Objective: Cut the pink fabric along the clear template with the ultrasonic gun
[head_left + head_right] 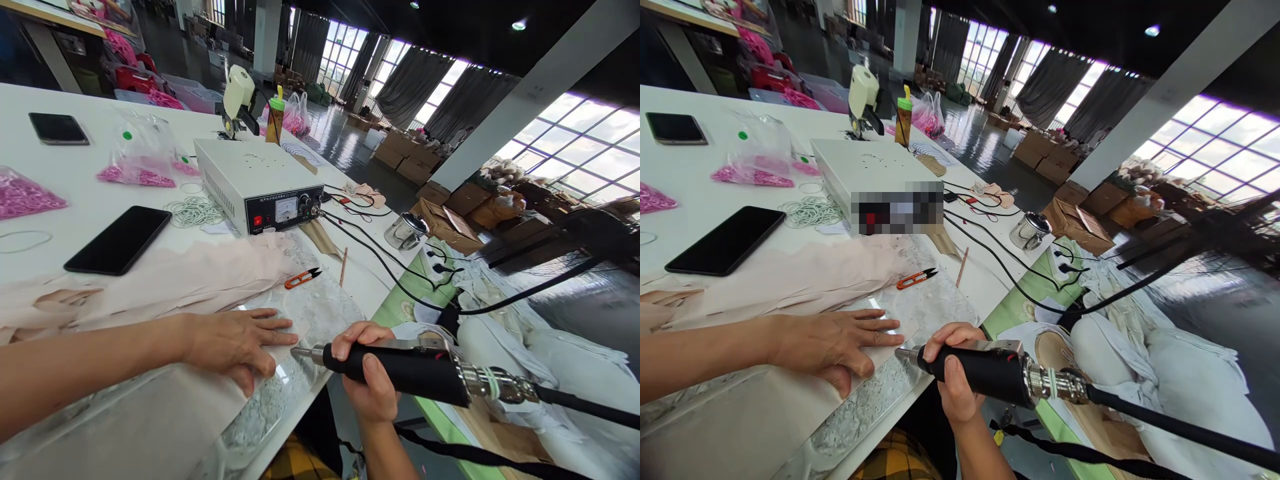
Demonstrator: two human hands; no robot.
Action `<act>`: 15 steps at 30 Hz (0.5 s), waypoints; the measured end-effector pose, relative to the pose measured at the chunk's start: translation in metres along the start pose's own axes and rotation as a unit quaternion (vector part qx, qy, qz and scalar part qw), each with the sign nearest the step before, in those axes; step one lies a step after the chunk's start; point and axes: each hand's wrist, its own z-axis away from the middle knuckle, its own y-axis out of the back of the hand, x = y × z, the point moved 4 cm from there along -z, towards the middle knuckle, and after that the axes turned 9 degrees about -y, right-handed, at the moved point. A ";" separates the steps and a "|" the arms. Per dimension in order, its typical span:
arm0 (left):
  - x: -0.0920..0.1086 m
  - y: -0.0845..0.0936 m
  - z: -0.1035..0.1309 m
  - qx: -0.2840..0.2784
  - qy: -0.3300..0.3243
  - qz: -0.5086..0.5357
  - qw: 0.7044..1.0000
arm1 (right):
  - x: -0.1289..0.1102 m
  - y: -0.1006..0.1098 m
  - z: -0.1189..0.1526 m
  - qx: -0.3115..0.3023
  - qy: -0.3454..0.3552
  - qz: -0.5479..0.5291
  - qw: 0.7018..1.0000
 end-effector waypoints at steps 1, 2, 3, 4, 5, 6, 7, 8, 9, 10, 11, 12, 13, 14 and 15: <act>0.000 0.000 0.000 0.001 0.001 0.002 1.000 | 0.000 -0.001 0.001 0.002 -0.002 -0.004 1.000; 0.000 0.000 0.000 0.001 0.001 0.003 1.000 | 0.000 -0.002 0.001 0.003 -0.004 -0.009 1.000; 0.000 0.000 0.001 0.002 0.002 0.006 1.000 | -0.001 -0.003 0.002 0.003 -0.006 -0.015 1.000; -0.001 0.000 0.001 0.003 0.003 0.008 1.000 | -0.001 -0.004 0.004 0.000 -0.008 -0.019 1.000; -0.001 -0.001 0.001 0.003 0.003 0.011 1.000 | -0.001 -0.005 0.005 -0.002 -0.010 -0.021 1.000; -0.001 -0.001 0.001 0.004 0.004 0.014 1.000 | -0.001 -0.007 0.005 -0.004 -0.013 -0.022 1.000; -0.001 -0.001 0.001 0.005 0.005 0.017 1.000 | -0.001 -0.008 0.006 -0.006 -0.016 -0.023 1.000; -0.002 -0.001 0.001 0.006 0.006 0.020 1.000 | -0.001 -0.008 0.007 -0.008 -0.018 -0.024 1.000; -0.002 -0.002 0.001 0.008 0.006 0.023 1.000 | -0.001 -0.009 0.007 -0.009 -0.019 -0.025 0.999; -0.002 -0.002 0.001 0.010 0.007 0.027 1.000 | -0.001 -0.010 0.007 -0.010 -0.018 -0.028 0.999; -0.002 -0.002 0.002 0.014 0.008 0.030 0.999 | 0.000 -0.010 0.007 -0.010 -0.018 -0.030 0.999; -0.002 -0.002 0.002 0.018 0.008 0.034 0.999 | 0.000 -0.011 0.007 -0.010 -0.018 -0.032 0.999; -0.002 -0.002 0.002 0.024 0.008 0.038 0.999 | 0.000 -0.011 0.007 -0.011 -0.018 -0.031 0.999; -0.003 -0.002 0.003 0.029 0.008 0.043 0.999 | 0.000 -0.011 0.007 -0.010 -0.018 -0.028 0.999; -0.003 -0.002 0.003 0.033 0.008 0.047 0.998 | 0.000 -0.011 0.007 -0.009 -0.016 -0.023 1.000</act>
